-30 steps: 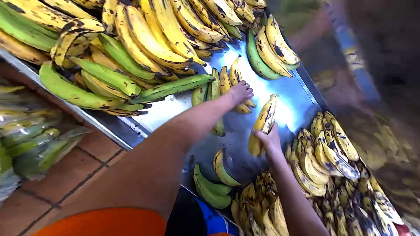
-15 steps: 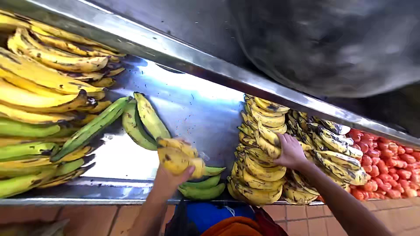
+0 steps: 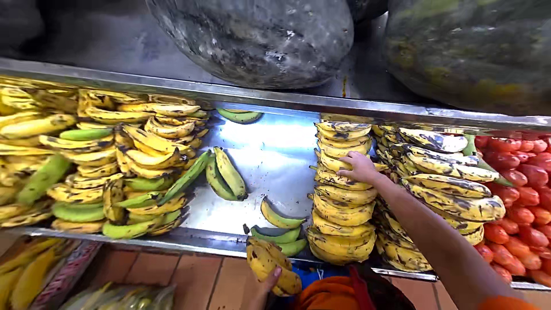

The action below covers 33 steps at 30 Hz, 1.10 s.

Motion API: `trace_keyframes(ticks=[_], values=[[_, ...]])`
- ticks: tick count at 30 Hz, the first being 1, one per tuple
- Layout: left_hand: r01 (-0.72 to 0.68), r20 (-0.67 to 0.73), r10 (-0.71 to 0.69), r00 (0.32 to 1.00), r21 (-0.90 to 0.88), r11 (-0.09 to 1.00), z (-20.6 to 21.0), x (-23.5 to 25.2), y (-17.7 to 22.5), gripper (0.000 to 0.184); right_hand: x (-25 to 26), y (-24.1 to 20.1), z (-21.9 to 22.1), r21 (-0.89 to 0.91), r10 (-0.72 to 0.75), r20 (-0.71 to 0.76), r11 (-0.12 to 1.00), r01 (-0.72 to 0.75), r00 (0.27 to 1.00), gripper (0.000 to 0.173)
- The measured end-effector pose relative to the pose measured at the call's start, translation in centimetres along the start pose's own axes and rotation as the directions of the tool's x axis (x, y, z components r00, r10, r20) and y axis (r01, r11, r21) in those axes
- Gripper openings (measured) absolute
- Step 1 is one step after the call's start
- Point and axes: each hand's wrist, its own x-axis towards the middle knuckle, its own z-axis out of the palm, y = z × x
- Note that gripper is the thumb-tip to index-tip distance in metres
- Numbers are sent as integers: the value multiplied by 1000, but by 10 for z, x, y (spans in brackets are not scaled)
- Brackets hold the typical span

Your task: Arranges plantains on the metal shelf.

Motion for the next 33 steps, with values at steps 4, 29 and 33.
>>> trace_keyframes(ticks=[4, 29, 33], values=[[-84, -18, 82, 996, -186, 979, 30, 0, 26, 105, 5, 5, -4, -11, -37, -91, 999, 37, 995, 45], [-74, -18, 99, 995, -796, 601, 113, 11, 52, 69, -148, -175, 2, 832, -112, 442, 421, -361, 890, 76], [200, 279, 160, 947, -900, 388, 102, 18, 42, 90, -141, -146, -17, 837, 165, 394, 341, -427, 904, 64]])
